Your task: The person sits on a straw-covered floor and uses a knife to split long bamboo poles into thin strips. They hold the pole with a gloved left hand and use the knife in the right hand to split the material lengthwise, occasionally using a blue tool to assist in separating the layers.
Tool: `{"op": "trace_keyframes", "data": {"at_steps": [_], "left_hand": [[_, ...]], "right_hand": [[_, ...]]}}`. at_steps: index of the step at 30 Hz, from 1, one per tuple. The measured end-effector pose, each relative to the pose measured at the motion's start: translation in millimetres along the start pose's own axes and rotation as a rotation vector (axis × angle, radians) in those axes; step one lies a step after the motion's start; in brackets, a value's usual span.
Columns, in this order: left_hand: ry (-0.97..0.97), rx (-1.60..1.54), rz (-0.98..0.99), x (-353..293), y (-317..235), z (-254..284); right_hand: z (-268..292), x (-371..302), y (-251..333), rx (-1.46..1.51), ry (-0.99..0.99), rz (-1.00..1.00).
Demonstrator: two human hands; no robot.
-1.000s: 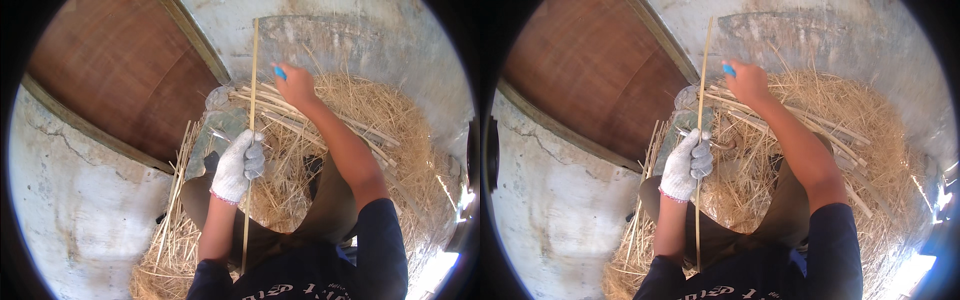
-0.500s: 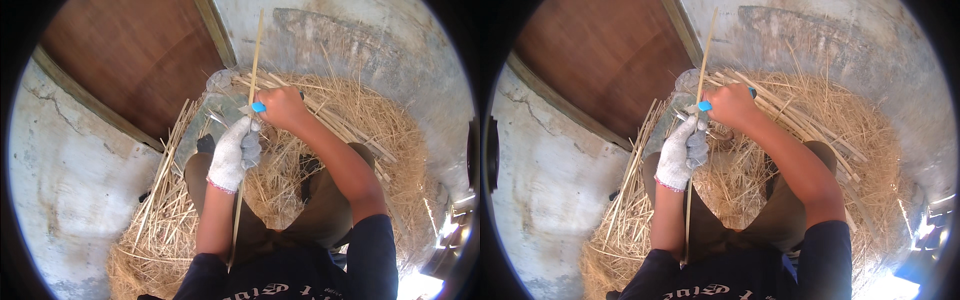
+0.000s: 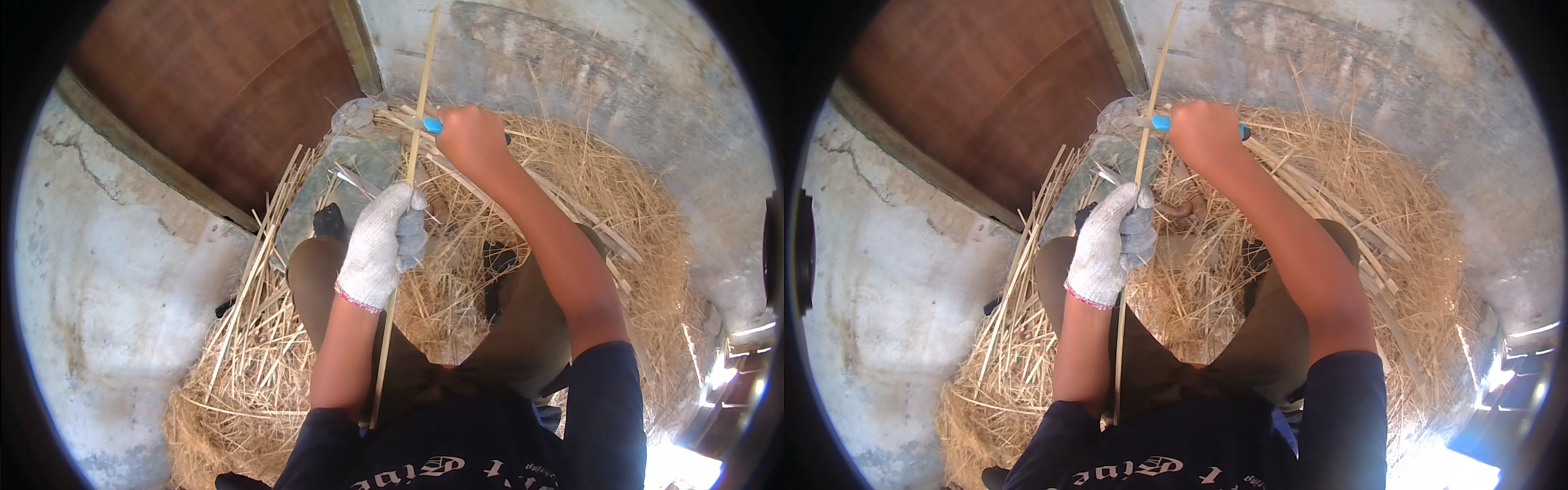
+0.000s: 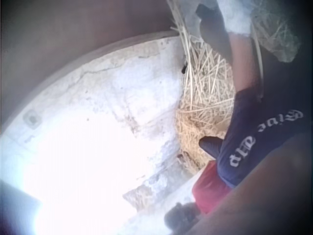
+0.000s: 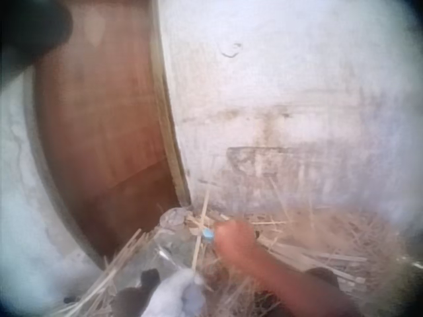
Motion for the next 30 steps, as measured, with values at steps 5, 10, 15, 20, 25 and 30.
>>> {"op": "trace_keyframes", "data": {"at_steps": [5,10,15,20,25,30], "left_hand": [[0.049,-0.022,0.016,-5.1,-3.7,4.0],[0.006,0.008,0.077,-12.5,1.2,6.5],[0.100,-0.001,0.124,-15.3,13.4,2.0],[-0.013,0.036,0.089,-14.4,9.9,11.8],[0.043,0.114,0.061,-27.9,13.3,1.4],[0.054,0.013,0.145,-29.8,19.8,-1.7]], "right_hand": [[8.9,-5.0,13.9,0.044,0.091,0.050],[0.5,0.3,-0.9,-0.005,0.139,-0.121],[11.6,4.8,-25.4,-0.078,0.154,-0.169],[4.3,-9.9,1.0,-0.011,0.239,-0.041],[20.4,14.3,-60.8,-0.132,0.205,-0.307],[14.0,11.4,-62.6,-0.091,0.185,-0.347]]}}
Point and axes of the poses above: each hand's wrist, its own x-axis towards the middle knuckle, its own z-axis out of the back of the hand, y = z × x, the point moved 5 cm from there along x, towards the middle knuckle, and after that the axes turned 8 degrees about -y, right-handed, at the moved point
